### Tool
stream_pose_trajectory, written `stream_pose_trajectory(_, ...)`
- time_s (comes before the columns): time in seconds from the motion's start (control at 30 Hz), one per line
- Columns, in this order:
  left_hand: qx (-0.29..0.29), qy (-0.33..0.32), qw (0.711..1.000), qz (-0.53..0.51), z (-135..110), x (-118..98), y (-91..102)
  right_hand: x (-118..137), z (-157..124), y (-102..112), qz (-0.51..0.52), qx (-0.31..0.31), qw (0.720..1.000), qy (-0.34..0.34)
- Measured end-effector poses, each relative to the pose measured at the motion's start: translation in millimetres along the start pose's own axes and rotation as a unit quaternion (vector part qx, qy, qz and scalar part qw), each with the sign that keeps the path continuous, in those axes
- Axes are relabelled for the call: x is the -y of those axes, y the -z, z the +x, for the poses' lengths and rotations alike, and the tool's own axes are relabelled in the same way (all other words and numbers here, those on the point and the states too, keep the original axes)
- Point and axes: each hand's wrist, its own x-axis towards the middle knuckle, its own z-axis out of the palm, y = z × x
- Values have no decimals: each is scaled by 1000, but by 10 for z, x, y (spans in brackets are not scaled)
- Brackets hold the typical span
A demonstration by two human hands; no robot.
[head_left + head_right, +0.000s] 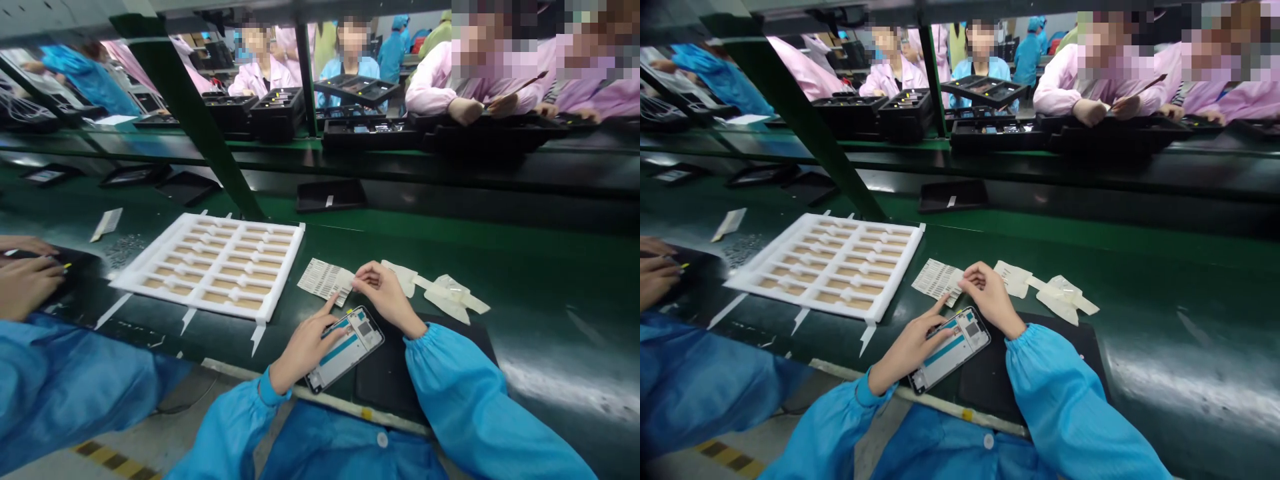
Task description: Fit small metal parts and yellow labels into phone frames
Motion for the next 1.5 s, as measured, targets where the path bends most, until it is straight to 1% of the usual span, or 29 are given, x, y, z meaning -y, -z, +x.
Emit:
stream_pose_trajectory(0.07,5,4,1000,-2,14,-11,7,-49,-1,-85,40,35,998,-28)
stream_pose_trajectory(0.13,9,9,1000,-2,10,-33,26,-127,27,-154,38,50,997,-40)
stream_pose_trajectory(0.27,10,20,1000,-13,-51,-97,100,-251,94,-188,26,33,998,-47)
stream_pose_trajectory(0.37,17,29,998,-48,-95,-135,161,-238,105,-171,22,24,999,-43)
stream_pose_trajectory(0.47,17,23,997,-65,-114,-172,213,-112,61,-144,22,-1,999,-35)
stream_pose_trajectory(0.53,16,14,998,-58,-131,-220,246,28,-26,-98,15,-34,999,-23)
stream_pose_trajectory(0.63,32,-5,999,-17,-168,-347,287,287,-271,39,-30,-88,995,33)
stream_pose_trajectory(0.7,44,-35,998,14,-169,-448,289,453,-488,157,-68,-115,989,65)
stream_pose_trajectory(0.77,40,-76,995,53,-128,-537,253,578,-706,267,-100,-133,984,67)
stream_pose_trajectory(0.83,31,-114,987,107,-51,-601,177,636,-893,351,-139,-141,978,62)
stream_pose_trajectory(0.93,42,-147,971,186,66,-645,22,612,-1083,427,-203,-129,967,78)
stream_pose_trajectory(1.0,35,-162,964,206,105,-643,-75,562,-1154,454,-240,-117,958,103)
stream_pose_trajectory(1.1,-23,-187,967,174,93,-613,-170,504,-1204,475,-278,-95,947,133)
stream_pose_trajectory(1.2,-72,-207,971,97,53,-590,-198,486,-1222,484,-296,-79,941,143)
stream_pose_trajectory(1.3,-80,-206,974,40,42,-592,-190,483,-1227,487,-297,-75,941,146)
stream_pose_trajectory(1.5,-80,-186,979,37,76,-610,-196,459,-1216,470,-283,-74,946,140)
